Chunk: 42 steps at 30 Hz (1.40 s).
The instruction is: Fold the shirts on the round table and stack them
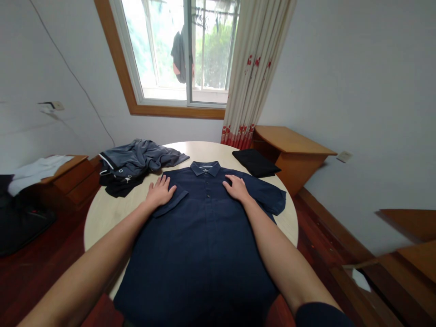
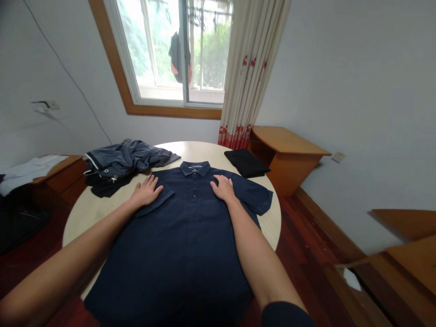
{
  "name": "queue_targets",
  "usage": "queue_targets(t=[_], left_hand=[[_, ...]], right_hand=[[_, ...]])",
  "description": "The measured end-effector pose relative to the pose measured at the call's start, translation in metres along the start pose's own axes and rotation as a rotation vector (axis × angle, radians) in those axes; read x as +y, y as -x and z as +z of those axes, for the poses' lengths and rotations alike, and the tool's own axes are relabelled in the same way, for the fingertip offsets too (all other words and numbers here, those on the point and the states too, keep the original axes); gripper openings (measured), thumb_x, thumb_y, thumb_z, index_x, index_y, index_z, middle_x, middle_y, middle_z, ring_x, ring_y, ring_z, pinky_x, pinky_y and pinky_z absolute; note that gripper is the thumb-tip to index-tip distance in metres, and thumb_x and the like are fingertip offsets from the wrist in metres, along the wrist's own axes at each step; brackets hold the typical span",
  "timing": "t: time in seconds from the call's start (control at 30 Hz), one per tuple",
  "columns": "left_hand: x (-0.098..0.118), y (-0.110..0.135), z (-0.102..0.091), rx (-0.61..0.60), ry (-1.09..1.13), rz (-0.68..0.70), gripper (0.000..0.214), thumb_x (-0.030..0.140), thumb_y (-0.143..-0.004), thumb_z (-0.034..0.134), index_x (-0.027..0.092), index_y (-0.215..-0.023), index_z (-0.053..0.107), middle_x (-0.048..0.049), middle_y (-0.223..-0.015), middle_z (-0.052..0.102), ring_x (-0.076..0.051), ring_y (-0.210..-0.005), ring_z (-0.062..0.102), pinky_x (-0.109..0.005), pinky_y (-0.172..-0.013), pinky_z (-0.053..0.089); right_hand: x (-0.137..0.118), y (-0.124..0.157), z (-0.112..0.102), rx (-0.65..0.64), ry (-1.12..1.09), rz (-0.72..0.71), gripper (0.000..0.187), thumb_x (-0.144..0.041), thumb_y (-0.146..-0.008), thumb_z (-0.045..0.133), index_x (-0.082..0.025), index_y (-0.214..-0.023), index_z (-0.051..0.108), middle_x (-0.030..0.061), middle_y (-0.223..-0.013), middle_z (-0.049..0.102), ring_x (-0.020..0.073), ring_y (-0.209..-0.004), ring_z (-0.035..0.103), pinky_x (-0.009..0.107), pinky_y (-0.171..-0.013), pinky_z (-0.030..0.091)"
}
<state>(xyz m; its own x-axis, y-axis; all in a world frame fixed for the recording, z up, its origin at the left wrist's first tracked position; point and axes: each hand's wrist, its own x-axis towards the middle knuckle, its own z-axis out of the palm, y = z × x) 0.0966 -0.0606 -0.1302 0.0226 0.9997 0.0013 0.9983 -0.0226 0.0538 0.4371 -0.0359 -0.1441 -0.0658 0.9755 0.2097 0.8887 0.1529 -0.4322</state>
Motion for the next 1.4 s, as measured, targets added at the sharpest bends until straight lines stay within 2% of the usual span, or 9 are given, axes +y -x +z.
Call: queue_targets(t=[0.2, 0.37, 0.73, 0.83, 0.93, 1.03, 1.1, 1.27, 1.4], left_hand=[[-0.005, -0.015, -0.005, 0.002, -0.002, -0.020, 0.074, 0.053, -0.100, 0.017, 0.009, -0.160, 0.023, -0.0134, -0.168, 0.012, -0.029, -0.155, 0.012, -0.054, -0.123, 0.018], [0.002, -0.021, -0.007, 0.020, -0.026, -0.021, 0.070, 0.046, -0.101, 0.020, 0.008, -0.159, 0.026, -0.0164, -0.166, 0.018, -0.031, -0.154, 0.017, -0.058, -0.121, 0.017], [0.029, 0.000, 0.002, 0.108, 0.001, 0.074, 0.070, 0.046, -0.102, 0.020, 0.005, -0.158, 0.029, -0.0153, -0.166, 0.020, -0.027, -0.155, 0.016, -0.045, -0.124, 0.018], [0.036, 0.008, 0.004, 0.063, 0.021, 0.117, 0.071, 0.048, -0.101, 0.021, 0.006, -0.158, 0.030, -0.0145, -0.166, 0.021, -0.026, -0.155, 0.017, -0.045, -0.124, 0.017], [0.037, 0.011, 0.006, 0.027, 0.031, 0.111, 0.072, 0.048, -0.101, 0.020, 0.004, -0.157, 0.031, -0.0148, -0.166, 0.022, -0.026, -0.155, 0.017, -0.044, -0.124, 0.017], [0.036, 0.010, 0.005, 0.029, 0.040, 0.109, 0.071, 0.048, -0.101, 0.019, 0.006, -0.157, 0.032, -0.0136, -0.166, 0.023, -0.025, -0.155, 0.017, -0.044, -0.124, 0.017], [0.035, 0.009, 0.004, 0.029, 0.049, 0.105, 0.071, 0.049, -0.101, 0.019, 0.007, -0.157, 0.033, -0.0133, -0.166, 0.024, -0.025, -0.155, 0.018, -0.043, -0.124, 0.017], [0.035, 0.008, 0.004, 0.025, 0.073, 0.104, 0.070, 0.048, -0.102, 0.019, 0.007, -0.156, 0.035, -0.0128, -0.165, 0.025, -0.025, -0.154, 0.019, -0.044, -0.125, 0.017], [0.034, 0.009, 0.004, 0.021, 0.094, 0.107, 0.069, 0.048, -0.103, 0.020, 0.007, -0.156, 0.036, -0.0107, -0.165, 0.026, -0.025, -0.154, 0.019, -0.044, -0.125, 0.016]], right_hand=[[-0.001, 0.001, 0.000, -0.013, -0.002, 0.000, 0.046, -0.040, -0.099, 0.051, -0.022, -0.140, 0.056, 0.0098, -0.151, 0.052, 0.0254, -0.144, 0.040, 0.053, -0.122, 0.020], [0.000, 0.001, 0.001, -0.023, 0.005, 0.000, 0.046, -0.039, -0.099, 0.050, -0.023, -0.142, 0.055, 0.0089, -0.152, 0.051, 0.0249, -0.145, 0.039, 0.054, -0.122, 0.019], [-0.002, 0.001, 0.000, -0.038, 0.029, -0.003, 0.045, -0.040, -0.099, 0.050, -0.024, -0.141, 0.057, 0.0089, -0.152, 0.050, 0.0258, -0.145, 0.038, 0.054, -0.121, 0.020], [-0.005, 0.001, -0.001, -0.015, 0.021, -0.011, 0.045, -0.040, -0.098, 0.051, -0.023, -0.140, 0.057, 0.0087, -0.151, 0.052, 0.0258, -0.144, 0.040, 0.053, -0.121, 0.021], [-0.002, 0.004, -0.014, 0.065, 0.017, 0.010, 0.044, -0.037, -0.097, 0.049, -0.021, -0.137, 0.061, 0.0091, -0.145, 0.057, 0.0245, -0.137, 0.049, 0.044, -0.119, 0.030], [0.014, 0.011, -0.041, 0.170, 0.075, 0.150, 0.043, -0.030, -0.096, 0.044, -0.018, -0.130, 0.067, 0.0116, -0.137, 0.063, 0.0265, -0.128, 0.057, 0.038, -0.111, 0.040], [0.030, 0.019, -0.062, 0.174, 0.158, 0.316, 0.043, -0.026, -0.092, 0.047, -0.017, -0.128, 0.068, 0.0152, -0.135, 0.063, 0.0318, -0.125, 0.058, 0.044, -0.107, 0.044], [0.069, 0.040, -0.099, 0.009, 0.332, 0.706, 0.057, -0.032, -0.081, 0.065, -0.014, -0.135, 0.063, 0.0246, -0.141, 0.054, 0.0421, -0.131, 0.051, 0.059, -0.103, 0.044], [0.083, 0.047, -0.109, -0.045, 0.347, 0.808, 0.062, -0.041, -0.082, 0.066, -0.012, -0.137, 0.060, 0.0261, -0.145, 0.050, 0.0423, -0.134, 0.049, 0.062, -0.104, 0.042]])
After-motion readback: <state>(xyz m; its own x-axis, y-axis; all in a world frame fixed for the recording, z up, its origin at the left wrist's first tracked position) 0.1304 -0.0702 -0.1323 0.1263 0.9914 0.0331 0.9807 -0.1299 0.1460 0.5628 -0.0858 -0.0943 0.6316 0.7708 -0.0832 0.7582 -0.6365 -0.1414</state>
